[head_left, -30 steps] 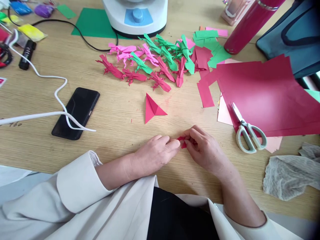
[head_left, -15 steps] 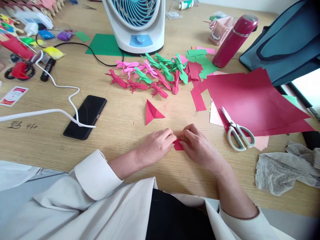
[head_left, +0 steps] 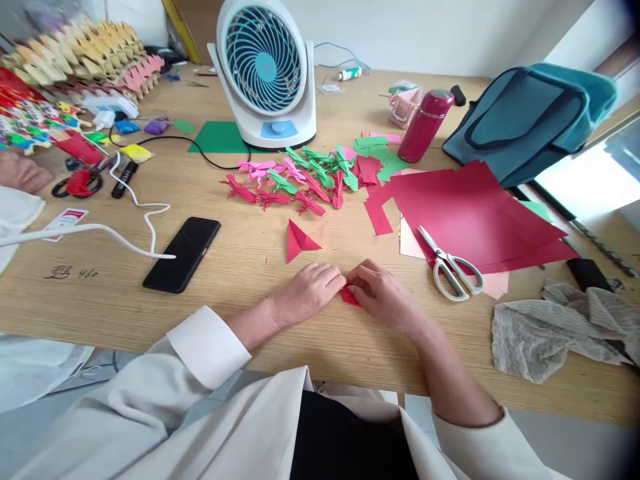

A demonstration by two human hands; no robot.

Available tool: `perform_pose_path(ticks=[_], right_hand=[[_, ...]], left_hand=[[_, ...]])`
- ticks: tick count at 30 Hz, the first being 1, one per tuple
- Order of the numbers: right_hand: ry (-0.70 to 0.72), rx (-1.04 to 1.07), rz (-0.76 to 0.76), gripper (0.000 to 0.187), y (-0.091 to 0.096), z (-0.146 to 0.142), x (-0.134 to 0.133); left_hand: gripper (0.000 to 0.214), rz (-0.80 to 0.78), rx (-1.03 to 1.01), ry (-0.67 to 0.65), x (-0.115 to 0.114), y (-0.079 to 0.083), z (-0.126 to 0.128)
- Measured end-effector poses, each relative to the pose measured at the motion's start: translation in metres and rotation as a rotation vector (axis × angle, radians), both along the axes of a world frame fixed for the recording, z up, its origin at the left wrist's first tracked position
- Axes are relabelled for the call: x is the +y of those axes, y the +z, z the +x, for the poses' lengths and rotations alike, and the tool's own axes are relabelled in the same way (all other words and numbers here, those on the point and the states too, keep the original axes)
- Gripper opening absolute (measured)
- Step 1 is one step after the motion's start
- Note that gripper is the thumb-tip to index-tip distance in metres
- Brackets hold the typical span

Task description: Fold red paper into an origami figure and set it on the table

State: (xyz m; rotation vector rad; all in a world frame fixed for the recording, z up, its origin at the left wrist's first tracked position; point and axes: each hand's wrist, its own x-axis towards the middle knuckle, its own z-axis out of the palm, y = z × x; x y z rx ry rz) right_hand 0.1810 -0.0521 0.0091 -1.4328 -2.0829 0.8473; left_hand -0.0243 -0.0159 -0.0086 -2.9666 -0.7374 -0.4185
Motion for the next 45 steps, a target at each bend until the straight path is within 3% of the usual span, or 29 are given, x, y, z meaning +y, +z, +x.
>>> perform_pose_path(ticks=[6, 8, 11, 14, 17, 24, 32, 39, 45], right_hand=[[-0.064, 0.290, -0.187, 0.013, -0.002, 0.003, 0.004], [-0.070, 0.456, -0.231, 0.014, -0.005, 0.004, 0.007], [-0.113, 0.604, -0.223, 0.016, -0.010, 0.004, 0.010], [-0.155, 0.644, -0.190, 0.022, -0.014, 0.001, 0.010], [-0.156, 0.694, -0.188, 0.026, -0.015, -0.002, 0.009], [-0.157, 0.659, -0.285, 0.028, -0.009, -0.007, 0.007], [-0.283, 0.822, -0.276, 0.034, -0.011, -0.019, 0.006], [-0.287, 0.878, -0.327, 0.036, -0.012, -0.023, 0.005], [-0.368, 0.863, -0.259, 0.038, -0.016, -0.029, 0.004]], left_hand=[[0.019, 0.075, -0.098, 0.003, 0.010, 0.010, 0.011], [0.018, -0.019, -0.163, 0.019, 0.013, 0.014, 0.016], [0.013, -0.296, -0.331, 0.045, 0.017, 0.017, 0.023], [0.009, -0.549, -0.550, 0.124, 0.019, 0.018, 0.028], [0.013, -0.691, -0.685, 0.186, 0.019, 0.016, 0.029], [0.022, -0.656, -0.706, 0.195, 0.017, 0.014, 0.023], [0.015, -1.008, -0.842, 0.316, 0.016, 0.014, 0.030], [0.012, -1.041, -0.894, 0.343, 0.012, 0.013, 0.032], [0.015, -1.058, -0.890, 0.355, 0.011, 0.015, 0.032]])
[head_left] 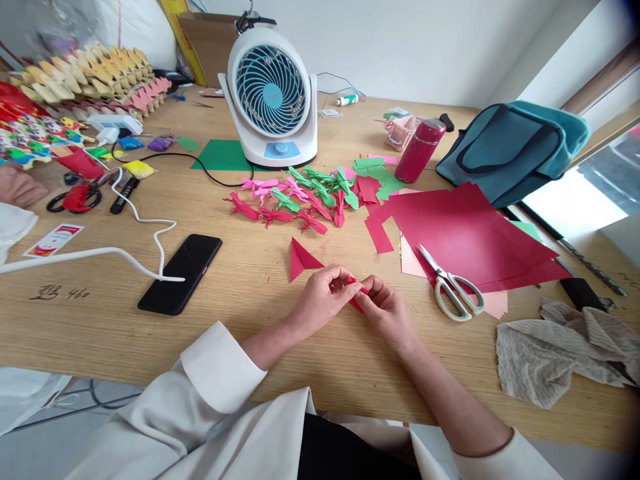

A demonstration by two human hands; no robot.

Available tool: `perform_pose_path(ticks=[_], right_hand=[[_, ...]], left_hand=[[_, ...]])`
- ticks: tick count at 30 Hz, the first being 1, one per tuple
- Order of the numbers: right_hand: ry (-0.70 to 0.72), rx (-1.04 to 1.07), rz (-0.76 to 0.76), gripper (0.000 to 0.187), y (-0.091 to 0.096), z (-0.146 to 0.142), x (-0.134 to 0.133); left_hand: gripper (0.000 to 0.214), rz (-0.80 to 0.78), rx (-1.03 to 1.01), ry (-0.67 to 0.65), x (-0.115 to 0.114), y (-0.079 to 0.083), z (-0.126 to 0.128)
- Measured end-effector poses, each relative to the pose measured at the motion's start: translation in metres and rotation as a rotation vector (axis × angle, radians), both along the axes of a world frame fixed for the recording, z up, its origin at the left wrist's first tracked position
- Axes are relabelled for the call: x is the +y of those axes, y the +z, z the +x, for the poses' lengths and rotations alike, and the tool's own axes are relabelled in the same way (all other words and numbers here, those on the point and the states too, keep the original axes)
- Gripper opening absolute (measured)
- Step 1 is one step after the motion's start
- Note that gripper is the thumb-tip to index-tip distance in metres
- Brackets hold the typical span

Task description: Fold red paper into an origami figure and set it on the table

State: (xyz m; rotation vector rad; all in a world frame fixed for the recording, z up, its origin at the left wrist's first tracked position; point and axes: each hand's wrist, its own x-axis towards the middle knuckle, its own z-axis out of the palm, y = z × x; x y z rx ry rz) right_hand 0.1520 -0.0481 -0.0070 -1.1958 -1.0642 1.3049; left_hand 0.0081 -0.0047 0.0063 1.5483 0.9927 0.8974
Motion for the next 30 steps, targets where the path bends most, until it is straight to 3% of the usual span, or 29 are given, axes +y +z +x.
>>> perform_pose_path(ticks=[11, 19, 26, 30], right_hand=[[0.057, 0.090, -0.014, 0.034, 0.0019, 0.0000, -0.0008], [0.059, 0.132, -0.027, 0.033, -0.0048, -0.0009, 0.0014], [0.083, 0.132, 0.029, 0.031, -0.0035, -0.0004, 0.0008], [0.044, 0.156, 0.000, 0.033, -0.0060, -0.0024, 0.0019]], left_hand=[[0.019, 0.106, -0.014, 0.023, 0.0005, 0.0018, -0.0022], [0.023, 0.015, -0.067, 0.028, 0.0044, -0.0054, -0.0033], [0.023, -0.060, -0.057, -0.008, 0.0051, -0.0025, -0.0044], [0.023, -0.010, -0.025, -0.024, 0.0041, -0.0046, -0.0038]])
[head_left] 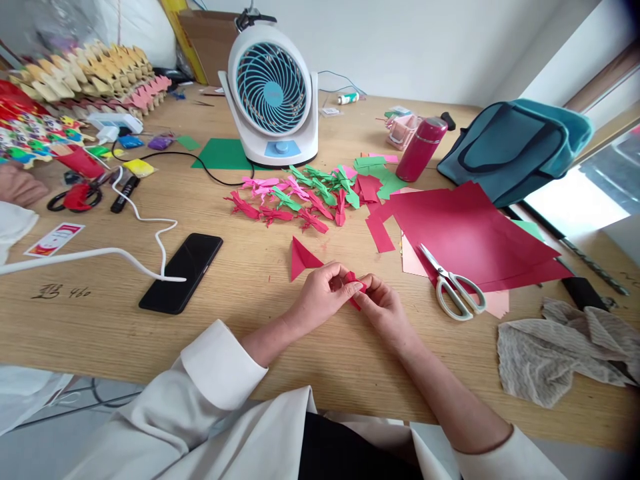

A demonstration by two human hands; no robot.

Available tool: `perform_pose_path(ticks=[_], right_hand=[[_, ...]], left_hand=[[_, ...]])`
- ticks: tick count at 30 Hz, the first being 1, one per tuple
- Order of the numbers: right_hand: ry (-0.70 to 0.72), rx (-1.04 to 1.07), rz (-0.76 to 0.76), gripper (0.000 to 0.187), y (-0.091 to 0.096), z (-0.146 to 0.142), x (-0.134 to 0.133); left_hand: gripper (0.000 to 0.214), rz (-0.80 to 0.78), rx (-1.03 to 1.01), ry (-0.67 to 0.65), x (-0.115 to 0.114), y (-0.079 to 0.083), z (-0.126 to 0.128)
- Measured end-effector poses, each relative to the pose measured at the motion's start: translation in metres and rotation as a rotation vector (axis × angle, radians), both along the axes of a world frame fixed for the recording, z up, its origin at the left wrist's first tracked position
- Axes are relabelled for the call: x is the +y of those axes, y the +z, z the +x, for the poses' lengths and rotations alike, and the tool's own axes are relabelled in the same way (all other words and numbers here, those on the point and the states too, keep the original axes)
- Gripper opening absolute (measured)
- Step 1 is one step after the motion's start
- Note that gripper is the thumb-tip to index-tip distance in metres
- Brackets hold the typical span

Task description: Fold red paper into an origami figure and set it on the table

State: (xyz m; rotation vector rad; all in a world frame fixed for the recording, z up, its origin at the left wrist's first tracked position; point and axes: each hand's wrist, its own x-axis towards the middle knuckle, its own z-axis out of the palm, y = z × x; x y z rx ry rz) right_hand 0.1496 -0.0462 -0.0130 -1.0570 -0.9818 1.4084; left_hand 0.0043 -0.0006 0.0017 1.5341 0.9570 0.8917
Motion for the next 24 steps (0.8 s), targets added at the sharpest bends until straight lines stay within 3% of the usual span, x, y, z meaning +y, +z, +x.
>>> perform_pose_path(ticks=[4, 8, 14, 20, 24], right_hand=[[0.003, -0.015, -0.003, 0.033, -0.0014, 0.0002, -0.0003], [0.043, -0.022, 0.001, 0.031, 0.0002, 0.0018, -0.0012], [0.048, 0.023, -0.009, 0.030, 0.0001, 0.0010, -0.0006], [0.093, 0.005, -0.019, 0.033, 0.0019, 0.0014, -0.0002], [0.104, -0.027, -0.015, 0.034, 0.0038, 0.0021, 0.0005]], left_hand=[[0.024, 0.039, 0.035, 0.011, 0.0011, -0.0006, -0.0007], [0.028, -0.024, 0.038, -0.016, 0.0031, 0.0011, -0.0030], [0.031, -0.136, -0.126, -0.063, 0.0038, -0.0039, -0.0042], [0.025, 0.005, -0.127, -0.071, 0.0030, -0.0047, -0.0041], [0.025, 0.017, -0.105, -0.069, 0.0042, -0.0037, -0.0049]])
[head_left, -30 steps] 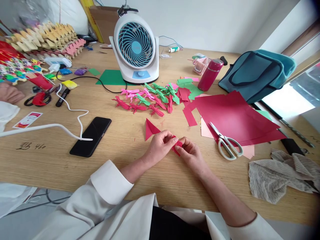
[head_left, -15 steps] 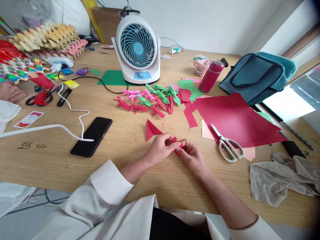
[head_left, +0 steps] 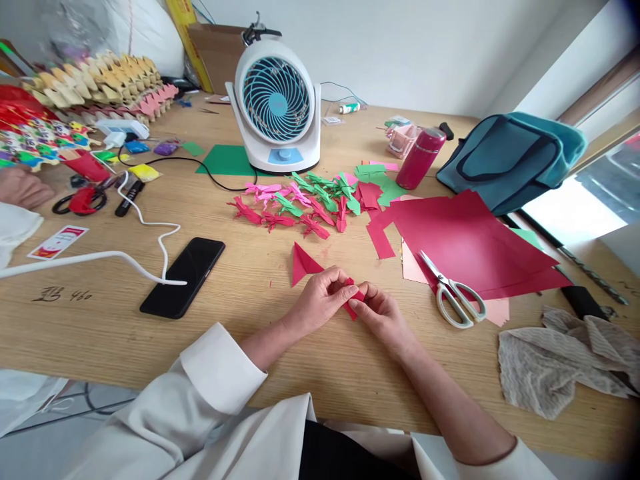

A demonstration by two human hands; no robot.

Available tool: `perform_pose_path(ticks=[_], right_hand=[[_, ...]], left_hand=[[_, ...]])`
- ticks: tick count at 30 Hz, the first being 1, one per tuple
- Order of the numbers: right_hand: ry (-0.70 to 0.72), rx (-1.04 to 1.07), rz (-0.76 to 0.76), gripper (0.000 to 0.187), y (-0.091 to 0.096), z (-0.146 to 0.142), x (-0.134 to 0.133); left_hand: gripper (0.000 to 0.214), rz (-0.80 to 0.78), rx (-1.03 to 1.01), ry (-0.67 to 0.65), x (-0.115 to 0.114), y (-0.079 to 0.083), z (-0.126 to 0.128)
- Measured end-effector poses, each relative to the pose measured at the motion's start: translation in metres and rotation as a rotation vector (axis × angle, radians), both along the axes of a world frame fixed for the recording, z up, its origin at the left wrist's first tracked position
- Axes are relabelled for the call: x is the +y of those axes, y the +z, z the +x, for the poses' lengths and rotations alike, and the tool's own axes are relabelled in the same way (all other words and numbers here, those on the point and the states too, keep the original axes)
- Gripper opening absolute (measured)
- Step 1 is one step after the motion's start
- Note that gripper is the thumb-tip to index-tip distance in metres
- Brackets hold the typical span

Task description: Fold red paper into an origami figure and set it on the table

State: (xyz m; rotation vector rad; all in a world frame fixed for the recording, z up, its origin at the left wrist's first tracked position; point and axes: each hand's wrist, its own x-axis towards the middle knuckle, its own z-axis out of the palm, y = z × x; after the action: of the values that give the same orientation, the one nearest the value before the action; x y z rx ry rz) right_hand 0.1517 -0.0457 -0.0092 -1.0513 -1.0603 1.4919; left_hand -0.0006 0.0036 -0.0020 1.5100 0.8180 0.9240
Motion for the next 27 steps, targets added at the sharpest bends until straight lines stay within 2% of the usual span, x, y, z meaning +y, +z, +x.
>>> perform_pose_path(ticks=[5, 8, 12, 15, 18, 22, 27], right_hand=[[-0.033, -0.020, 0.012, 0.032, 0.000, 0.000, 0.000], [0.001, -0.026, 0.008, 0.030, 0.001, 0.000, -0.002], [0.095, 0.204, -0.132, 0.034, 0.003, 0.003, -0.004], [0.119, 0.338, -0.249, 0.036, 0.003, 0.005, -0.003], [0.129, 0.366, -0.304, 0.038, 0.003, 0.006, -0.002], [0.032, 0.324, -0.263, 0.029, 0.003, 0.004, 0.000], [-0.127, 0.239, -0.197, 0.031, 0.002, 0.002, 0.001]], left_hand=[[0.032, -0.020, 0.016, 0.021, 0.000, 0.002, -0.001], [0.034, -0.022, 0.003, 0.012, -0.001, 0.004, -0.002], [0.038, -0.071, -0.056, -0.045, 0.001, 0.008, -0.004], [0.041, 0.019, -0.083, -0.038, 0.003, 0.010, -0.006], [0.039, 0.090, -0.115, -0.057, 0.004, 0.011, -0.006], [0.034, 0.007, -0.126, -0.063, 0.004, 0.008, -0.006], [0.035, -0.079, -0.124, -0.019, 0.003, 0.005, -0.004]])
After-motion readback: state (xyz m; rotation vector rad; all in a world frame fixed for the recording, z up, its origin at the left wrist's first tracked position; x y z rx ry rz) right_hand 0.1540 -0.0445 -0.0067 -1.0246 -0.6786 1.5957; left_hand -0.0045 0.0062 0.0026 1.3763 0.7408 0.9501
